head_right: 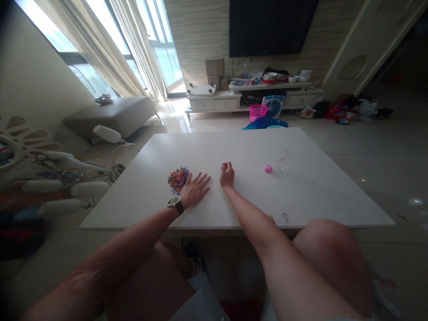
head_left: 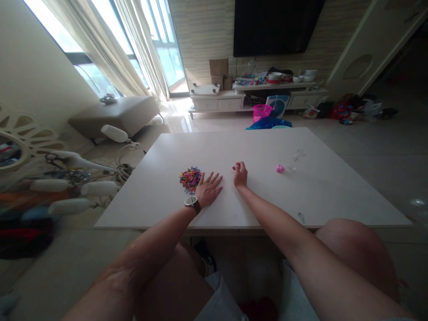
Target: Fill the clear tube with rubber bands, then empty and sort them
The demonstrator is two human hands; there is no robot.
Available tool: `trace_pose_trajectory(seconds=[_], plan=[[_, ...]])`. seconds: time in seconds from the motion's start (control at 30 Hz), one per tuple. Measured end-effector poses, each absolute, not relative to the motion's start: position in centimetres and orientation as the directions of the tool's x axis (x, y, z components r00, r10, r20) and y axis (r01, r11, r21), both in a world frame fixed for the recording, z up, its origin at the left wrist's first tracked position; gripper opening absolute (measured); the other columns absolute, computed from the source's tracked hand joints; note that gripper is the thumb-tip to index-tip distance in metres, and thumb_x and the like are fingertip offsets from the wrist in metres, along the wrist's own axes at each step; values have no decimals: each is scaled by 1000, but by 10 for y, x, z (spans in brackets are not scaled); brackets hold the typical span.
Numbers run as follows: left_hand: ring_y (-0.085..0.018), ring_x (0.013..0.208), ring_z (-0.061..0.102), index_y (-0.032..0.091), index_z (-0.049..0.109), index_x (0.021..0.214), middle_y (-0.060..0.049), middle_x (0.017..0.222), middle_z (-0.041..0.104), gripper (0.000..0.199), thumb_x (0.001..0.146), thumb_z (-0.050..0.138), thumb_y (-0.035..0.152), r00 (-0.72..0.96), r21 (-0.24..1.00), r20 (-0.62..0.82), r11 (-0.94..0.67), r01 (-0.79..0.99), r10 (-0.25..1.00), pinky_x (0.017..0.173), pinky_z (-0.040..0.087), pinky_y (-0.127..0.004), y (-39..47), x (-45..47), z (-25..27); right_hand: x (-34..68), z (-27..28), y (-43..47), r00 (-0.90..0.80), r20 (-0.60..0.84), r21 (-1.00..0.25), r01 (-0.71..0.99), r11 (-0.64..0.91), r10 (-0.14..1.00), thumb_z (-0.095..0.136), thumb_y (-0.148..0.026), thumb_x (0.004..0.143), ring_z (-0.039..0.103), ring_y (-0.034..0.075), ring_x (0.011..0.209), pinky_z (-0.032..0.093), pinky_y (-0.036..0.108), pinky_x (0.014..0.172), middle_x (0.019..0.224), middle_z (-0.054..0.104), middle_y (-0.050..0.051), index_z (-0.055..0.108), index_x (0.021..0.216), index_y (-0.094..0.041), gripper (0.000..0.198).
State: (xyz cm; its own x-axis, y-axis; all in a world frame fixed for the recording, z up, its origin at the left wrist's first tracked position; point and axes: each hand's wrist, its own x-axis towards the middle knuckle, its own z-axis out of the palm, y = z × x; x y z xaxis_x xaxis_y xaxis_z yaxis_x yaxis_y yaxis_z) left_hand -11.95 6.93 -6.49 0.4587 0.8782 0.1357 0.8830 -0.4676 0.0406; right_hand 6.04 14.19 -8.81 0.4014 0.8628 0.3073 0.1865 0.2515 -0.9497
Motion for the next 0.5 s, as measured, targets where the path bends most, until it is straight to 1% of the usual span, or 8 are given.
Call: trace_pose_trajectory(seconds=[0.07,0.27,0.5], plan=[[-27,155,22,28,40,156,-5,163,37,56,104,28,45,416,13,149,-423,906,897,127,0,-57,78,-133,-63,61,-89,142,399,302,-952,180,249,866,44,-44,89,56,17,72,41,28,71,75,63,-2,53,83,-24,23],[-29,155,20,26,45,154,-5,162,39,54,104,26,36,244,-58,123,-239,969,962,125,-7,-59,96,-167,-61,61,-90,142,393,298,-953,176,247,870,43,-45,89,54,16,68,39,27,67,73,62,-2,52,82,-24,24],[-29,155,19,25,47,152,-7,163,38,54,104,23,34,176,-33,139,-173,984,975,124,-6,-60,94,-179,-60,61,-89,141,386,295,-953,180,243,874,44,-43,89,54,16,68,39,27,67,73,63,-2,53,80,-24,23]])
